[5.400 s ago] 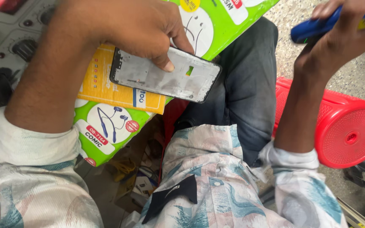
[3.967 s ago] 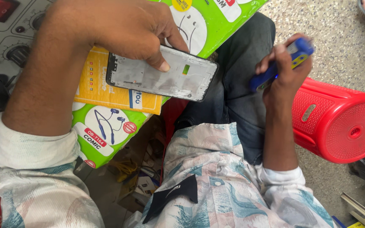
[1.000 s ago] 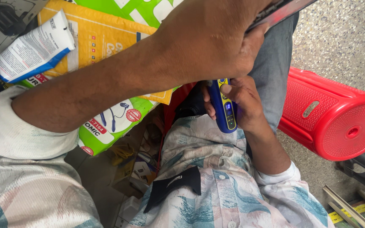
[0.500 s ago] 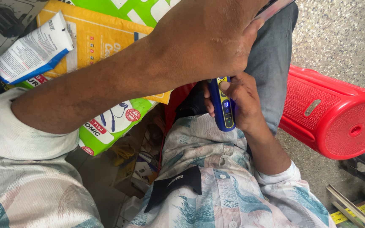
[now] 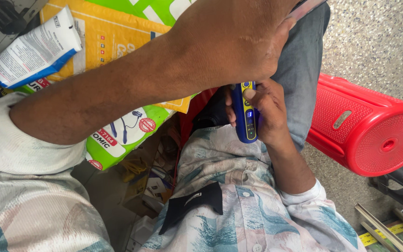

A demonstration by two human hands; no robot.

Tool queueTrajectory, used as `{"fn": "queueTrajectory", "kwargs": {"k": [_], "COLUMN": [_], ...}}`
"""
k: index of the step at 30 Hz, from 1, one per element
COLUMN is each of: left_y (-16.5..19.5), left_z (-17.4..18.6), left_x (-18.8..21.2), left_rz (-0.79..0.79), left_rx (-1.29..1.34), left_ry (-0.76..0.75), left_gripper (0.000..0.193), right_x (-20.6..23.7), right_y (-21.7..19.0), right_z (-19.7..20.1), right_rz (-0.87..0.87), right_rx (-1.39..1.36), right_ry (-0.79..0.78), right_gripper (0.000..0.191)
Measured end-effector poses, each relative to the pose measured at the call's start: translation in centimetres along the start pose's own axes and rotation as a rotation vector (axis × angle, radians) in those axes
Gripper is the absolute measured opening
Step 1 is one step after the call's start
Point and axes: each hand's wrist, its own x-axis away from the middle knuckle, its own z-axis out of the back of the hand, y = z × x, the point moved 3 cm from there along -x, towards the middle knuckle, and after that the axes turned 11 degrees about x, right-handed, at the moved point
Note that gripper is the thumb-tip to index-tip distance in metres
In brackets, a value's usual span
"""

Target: The person uses a blue heat gun to warm the edges of a smartphone back cover, then uses a metal prying tool to separate and remove the cover. The person then handles the detached back cover and the exposed phone chassis.

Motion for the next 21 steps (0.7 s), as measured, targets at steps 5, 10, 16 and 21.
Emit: {"fn": "queueTrajectory", "kwargs": {"k": [5, 10, 16, 21], "left_y": [0.4, 0.5, 0.0, 0.5], "left_z": [-0.5, -0.5, -0.9, -0.4], "left_x": [-0.1, 0.2, -0.5, -0.8], "left_rz": [-0.015, 0.010, 0.071, 0.015], "left_rx": [0.014, -0.016, 0.008, -0.052], "left_ry": [0.016, 0.023, -0.036, 0.025], "left_gripper": [0.038, 0.028, 0.025, 0.025], "right_x": [0.5, 0.6, 0.6, -0.4], "right_y": [-0.6, -0.1, -0.3, -0.9], "right_z": [1.2, 1.2, 2.2, 4.2], "right_rz": [0.033, -0.063, -0.032, -0.001], "right_rx": [-0.040, -0.021, 0.023, 0.064], "right_ry": [0.020, -0.059, -0.026, 0.118], "right_gripper": [0.041, 0.042, 0.042, 0.041]}}
